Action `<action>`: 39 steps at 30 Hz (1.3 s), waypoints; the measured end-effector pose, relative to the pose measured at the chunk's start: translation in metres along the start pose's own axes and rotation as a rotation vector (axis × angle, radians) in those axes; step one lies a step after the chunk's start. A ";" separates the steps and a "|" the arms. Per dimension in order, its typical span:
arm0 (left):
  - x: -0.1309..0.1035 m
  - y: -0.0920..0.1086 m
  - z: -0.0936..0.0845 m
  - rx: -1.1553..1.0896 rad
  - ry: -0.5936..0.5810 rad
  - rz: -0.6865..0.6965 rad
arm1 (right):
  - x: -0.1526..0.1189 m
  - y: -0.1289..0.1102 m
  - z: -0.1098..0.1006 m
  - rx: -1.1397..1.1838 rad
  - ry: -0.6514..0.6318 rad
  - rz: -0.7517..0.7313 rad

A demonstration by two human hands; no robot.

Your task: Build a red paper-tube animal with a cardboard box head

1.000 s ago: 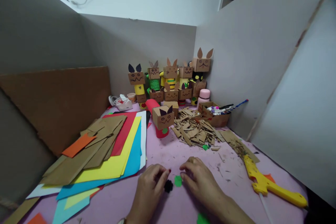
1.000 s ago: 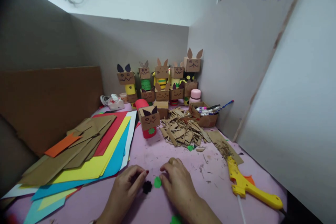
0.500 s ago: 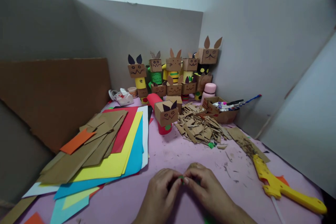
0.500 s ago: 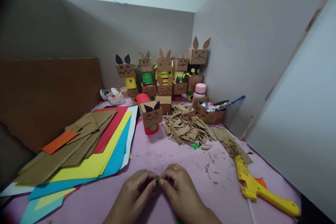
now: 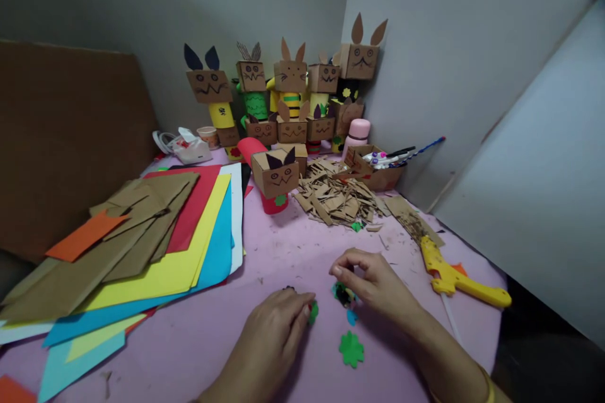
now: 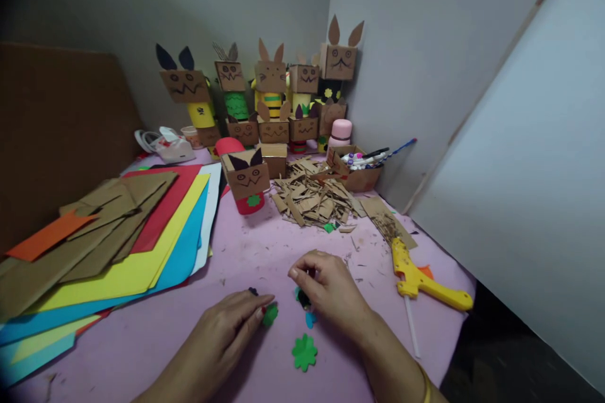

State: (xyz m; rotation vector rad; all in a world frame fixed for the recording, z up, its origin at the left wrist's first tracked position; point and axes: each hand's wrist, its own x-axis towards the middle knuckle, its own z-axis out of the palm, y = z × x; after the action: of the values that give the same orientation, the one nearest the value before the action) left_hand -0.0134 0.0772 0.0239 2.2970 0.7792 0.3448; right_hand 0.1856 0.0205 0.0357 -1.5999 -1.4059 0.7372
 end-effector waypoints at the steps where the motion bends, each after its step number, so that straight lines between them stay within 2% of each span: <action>1: 0.001 -0.001 0.000 0.009 0.016 -0.003 | -0.001 -0.001 0.000 -0.007 -0.009 -0.005; 7: 0.002 -0.009 -0.010 -0.012 0.267 0.014 | -0.006 -0.007 0.000 -0.086 -0.059 -0.036; 12: -0.002 -0.008 -0.021 -0.051 0.456 0.003 | -0.007 -0.003 0.000 -0.188 0.023 -0.114; 15: -0.003 -0.006 -0.024 -0.062 0.537 -0.036 | -0.008 0.001 0.001 -0.161 0.032 -0.177; 18: -0.004 -0.002 -0.022 -0.110 0.482 0.007 | -0.011 0.000 0.005 -0.104 -0.005 -0.252; 22: -0.006 0.005 -0.016 -0.106 0.319 0.189 | -0.018 -0.008 0.014 -0.031 -0.123 -0.380; 24: -0.006 0.004 -0.016 -0.064 0.333 0.203 | -0.019 -0.010 0.018 -0.040 -0.111 -0.461; 25: -0.005 0.002 -0.017 -0.035 0.356 0.168 | -0.019 -0.010 0.019 -0.054 -0.078 -0.474; 27: -0.003 -0.004 -0.019 0.055 0.370 0.027 | -0.017 -0.008 0.019 -0.078 0.007 -0.409; 29: -0.001 -0.009 -0.020 0.176 0.290 -0.120 | -0.016 -0.005 0.017 -0.082 0.065 -0.298; 32: 0.002 -0.011 -0.017 0.247 0.156 -0.193 | -0.014 -0.002 0.017 -0.080 0.073 -0.233; 34: 0.003 -0.008 -0.016 0.157 0.150 -0.204 | -0.015 -0.003 0.018 -0.076 0.045 -0.236; 39: 0.005 -0.001 -0.018 -0.127 0.221 -0.221 | -0.015 -0.007 0.024 -0.064 -0.040 -0.196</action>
State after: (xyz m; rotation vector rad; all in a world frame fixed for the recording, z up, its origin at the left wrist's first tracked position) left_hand -0.0182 0.0900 0.0369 2.0522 1.0791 0.5368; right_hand 0.1586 0.0110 0.0297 -1.4768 -1.6034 0.6164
